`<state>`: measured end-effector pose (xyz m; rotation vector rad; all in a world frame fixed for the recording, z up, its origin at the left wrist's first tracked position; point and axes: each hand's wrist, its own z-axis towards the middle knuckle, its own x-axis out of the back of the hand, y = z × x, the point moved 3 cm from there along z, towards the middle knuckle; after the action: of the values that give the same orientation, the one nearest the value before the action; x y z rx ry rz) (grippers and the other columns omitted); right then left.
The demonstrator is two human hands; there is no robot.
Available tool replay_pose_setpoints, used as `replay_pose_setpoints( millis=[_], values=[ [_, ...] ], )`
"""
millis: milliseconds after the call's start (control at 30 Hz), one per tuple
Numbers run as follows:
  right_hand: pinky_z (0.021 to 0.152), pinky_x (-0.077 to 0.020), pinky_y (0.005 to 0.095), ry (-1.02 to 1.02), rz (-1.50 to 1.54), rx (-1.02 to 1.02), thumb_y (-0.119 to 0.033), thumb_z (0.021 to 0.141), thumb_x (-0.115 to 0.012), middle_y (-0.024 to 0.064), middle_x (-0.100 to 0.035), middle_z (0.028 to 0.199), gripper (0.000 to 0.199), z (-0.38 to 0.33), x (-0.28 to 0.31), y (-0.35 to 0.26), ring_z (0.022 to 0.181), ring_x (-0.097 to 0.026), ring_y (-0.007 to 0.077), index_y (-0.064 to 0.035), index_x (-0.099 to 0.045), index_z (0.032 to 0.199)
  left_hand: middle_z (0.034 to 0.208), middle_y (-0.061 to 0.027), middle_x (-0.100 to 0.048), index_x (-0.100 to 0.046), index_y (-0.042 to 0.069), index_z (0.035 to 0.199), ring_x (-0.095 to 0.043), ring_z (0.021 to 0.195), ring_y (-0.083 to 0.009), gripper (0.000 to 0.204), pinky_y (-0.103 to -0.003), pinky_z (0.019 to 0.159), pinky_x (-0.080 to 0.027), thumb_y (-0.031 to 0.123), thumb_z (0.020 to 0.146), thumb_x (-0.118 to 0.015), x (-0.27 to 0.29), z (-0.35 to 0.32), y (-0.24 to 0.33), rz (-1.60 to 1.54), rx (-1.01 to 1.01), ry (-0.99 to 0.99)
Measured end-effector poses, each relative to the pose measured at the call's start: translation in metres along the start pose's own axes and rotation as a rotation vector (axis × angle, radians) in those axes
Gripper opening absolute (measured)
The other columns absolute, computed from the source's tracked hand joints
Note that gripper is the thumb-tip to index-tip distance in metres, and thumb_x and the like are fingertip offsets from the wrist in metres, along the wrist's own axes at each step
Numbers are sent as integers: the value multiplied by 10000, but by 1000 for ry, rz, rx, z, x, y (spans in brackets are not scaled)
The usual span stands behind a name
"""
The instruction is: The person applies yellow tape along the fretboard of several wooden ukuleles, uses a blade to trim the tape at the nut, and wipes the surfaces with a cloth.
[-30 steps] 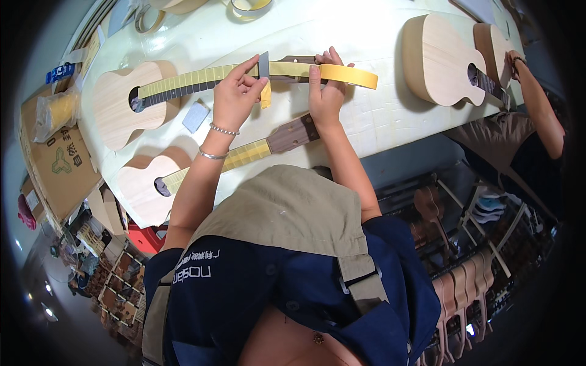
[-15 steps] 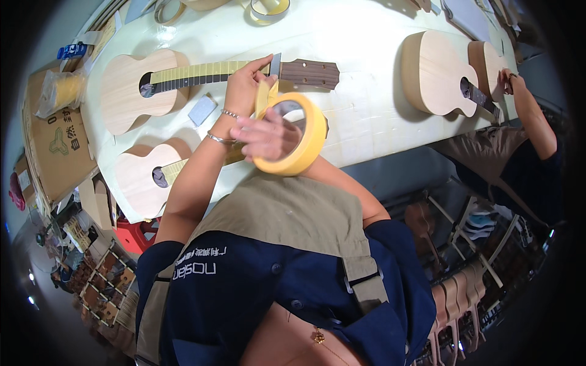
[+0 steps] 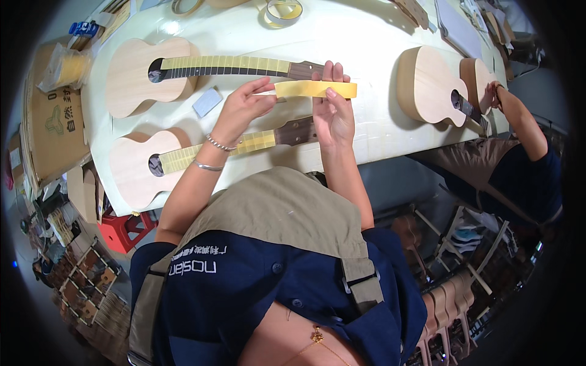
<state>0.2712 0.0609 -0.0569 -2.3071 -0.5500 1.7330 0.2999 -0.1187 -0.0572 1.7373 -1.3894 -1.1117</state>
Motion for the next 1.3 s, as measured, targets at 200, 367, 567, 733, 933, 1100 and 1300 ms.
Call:
replay_pose_setpoints(
  millis=[200, 367, 567, 733, 933, 1100, 1300],
  values=[
    [1144, -220, 443, -49, 348, -191, 113, 780, -528, 73, -461, 1367, 509, -7, 1, 5, 1329, -361, 222, -95, -472, 1241, 782, -23, -626, -605, 42, 872, -569, 641, -80, 84, -224, 612, -500, 108, 861, -656, -1, -1, -9, -235, 7, 127],
    [1136, -184, 476, 3, 475, 107, -61, 884, -512, 107, -391, 1429, 528, 8, 44, -57, 1343, -339, 256, -33, -339, 1382, 719, -5, -610, -651, 19, 834, -555, 637, -72, 91, -191, 592, -464, 88, 809, -705, 145, -7, 21, 236, -342, 454],
    [1113, -126, 502, -224, -2273, 823, -432, 868, -583, 157, -383, 1420, 806, 28, 19, -9, 1301, -393, 279, -32, -194, 1448, 791, -13, -550, -716, 57, 803, -507, 737, -112, 170, -248, 628, -443, 198, 727, -775, 227, 24, 40, 778, -486, 687],
    [1118, -98, 507, 2, -2115, 712, -346, 792, -704, 80, -691, 954, 982, 35, 14, 2, 1113, -581, 248, 49, -81, 1440, 851, -44, -528, -719, 59, 794, -509, 777, -169, 217, -289, 675, -449, 253, 715, -775, 225, 29, 47, 868, -367, 607],
    [1100, -224, 443, 59, -1986, 568, -298, 788, -710, 111, -678, 971, 1033, 38, 13, 4, 1055, -610, 250, 28, 14, 1448, 874, -61, -548, -721, 69, 746, -528, 789, -180, 212, -295, 678, -460, 268, 704, -783, 227, 28, 46, 968, -378, 668],
    [900, -445, 318, 101, -1667, 459, -186, 784, -723, 164, -629, 1004, 1044, 39, 20, 2, 990, -604, 218, 29, 55, 1447, 962, -72, -553, -645, 60, 1054, -546, 859, -207, 434, -324, 768, -466, 285, 710, -781, 220, 25, 49, 1144, -359, 856],
    [821, -475, 275, 139, -1719, 441, -188, 753, -742, 127, -611, 958, 1067, 42, 21, 3, 891, -598, 191, 45, 36, 1445, 1437, -49, -343, -322, 89, 1407, -335, 1300, -292, 829, -612, 1025, -195, 467, 761, -679, 181, 6, 27, 1649, -563, 489]
  ],
)
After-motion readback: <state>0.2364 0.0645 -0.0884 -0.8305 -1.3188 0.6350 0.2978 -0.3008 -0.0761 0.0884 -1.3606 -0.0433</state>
